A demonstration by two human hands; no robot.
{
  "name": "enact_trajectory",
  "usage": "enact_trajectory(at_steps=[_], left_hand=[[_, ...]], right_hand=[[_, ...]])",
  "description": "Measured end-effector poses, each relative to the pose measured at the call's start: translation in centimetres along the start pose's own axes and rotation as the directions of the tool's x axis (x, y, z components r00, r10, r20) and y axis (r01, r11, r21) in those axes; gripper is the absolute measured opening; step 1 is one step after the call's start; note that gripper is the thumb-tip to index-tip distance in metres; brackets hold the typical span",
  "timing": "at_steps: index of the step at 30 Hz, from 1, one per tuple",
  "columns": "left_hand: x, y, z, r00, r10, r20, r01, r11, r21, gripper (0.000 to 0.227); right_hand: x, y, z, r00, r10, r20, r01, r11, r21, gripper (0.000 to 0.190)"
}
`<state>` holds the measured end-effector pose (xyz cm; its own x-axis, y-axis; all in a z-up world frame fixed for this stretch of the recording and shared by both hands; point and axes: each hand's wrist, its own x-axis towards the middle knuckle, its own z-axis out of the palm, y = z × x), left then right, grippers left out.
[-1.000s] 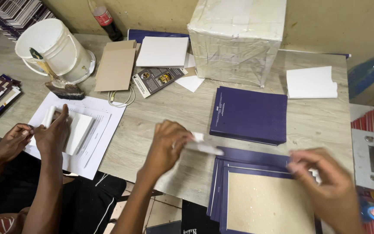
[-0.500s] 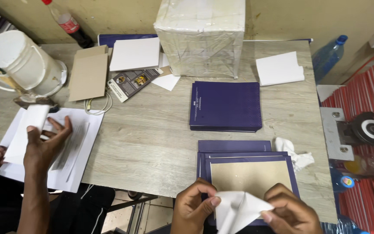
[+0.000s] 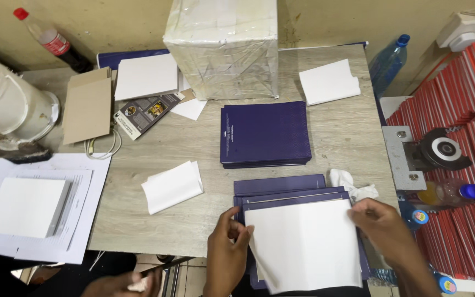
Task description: The person inserts white paper sheets into purple book covers one by one. They align the paper with the cover edges and press it down to secure it. The person stacks the completed books on the table as they finish each one.
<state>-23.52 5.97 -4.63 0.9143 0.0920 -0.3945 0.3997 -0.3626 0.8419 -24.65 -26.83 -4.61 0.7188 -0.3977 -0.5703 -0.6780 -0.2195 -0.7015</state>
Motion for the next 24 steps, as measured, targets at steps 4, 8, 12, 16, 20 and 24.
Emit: enact_trajectory(at_steps=[4,8,12,16,20,24], left_hand=[[1.0,-4.0,1.7,0.963,0.262,-0.061,-0.229,0.916,0.330,0.046],[-0.1,-4.0,2.7,0.919,0.371,-0.136,-0.299,0.877,0.376,0.049],[-1.8,-2.4,3.5,0.925,0.352,-0.145,-0.273,0.878,0.393,0.064],[-3.1,-1.1,3.3,0.899,0.377,-0.224,-0.305,0.904,0.298,0.071],[-3.6,0.5,1.9,0.947,0.139,-0.289,-0.193,0.967,-0.167,0.055],[-3.3,0.1,0.9,0.962,0.167,-0.218,-0.246,0.877,-0.413,0.046]], right_hand=[[-0.9,-0.6,1.2,0.999,-0.043,-0.023,0.039,0.988,-0.147,0.024],[-2.6,-0.4,2.2,0.969,-0.153,-0.193,0.116,0.975,-0.188,0.026],[-3.5,1.4,3.3,0.902,-0.334,-0.274,0.229,0.907,-0.353,0.051],[-4.7,1.4,4.0,0.810,-0.458,-0.366,0.373,0.884,-0.281,0.051],[-4.4,1.4,3.3,0.917,-0.145,-0.371,0.303,0.860,0.410,0.044],[-5.3,1.0,2.5,0.954,-0.157,-0.254,0.272,0.808,0.523,0.029]])
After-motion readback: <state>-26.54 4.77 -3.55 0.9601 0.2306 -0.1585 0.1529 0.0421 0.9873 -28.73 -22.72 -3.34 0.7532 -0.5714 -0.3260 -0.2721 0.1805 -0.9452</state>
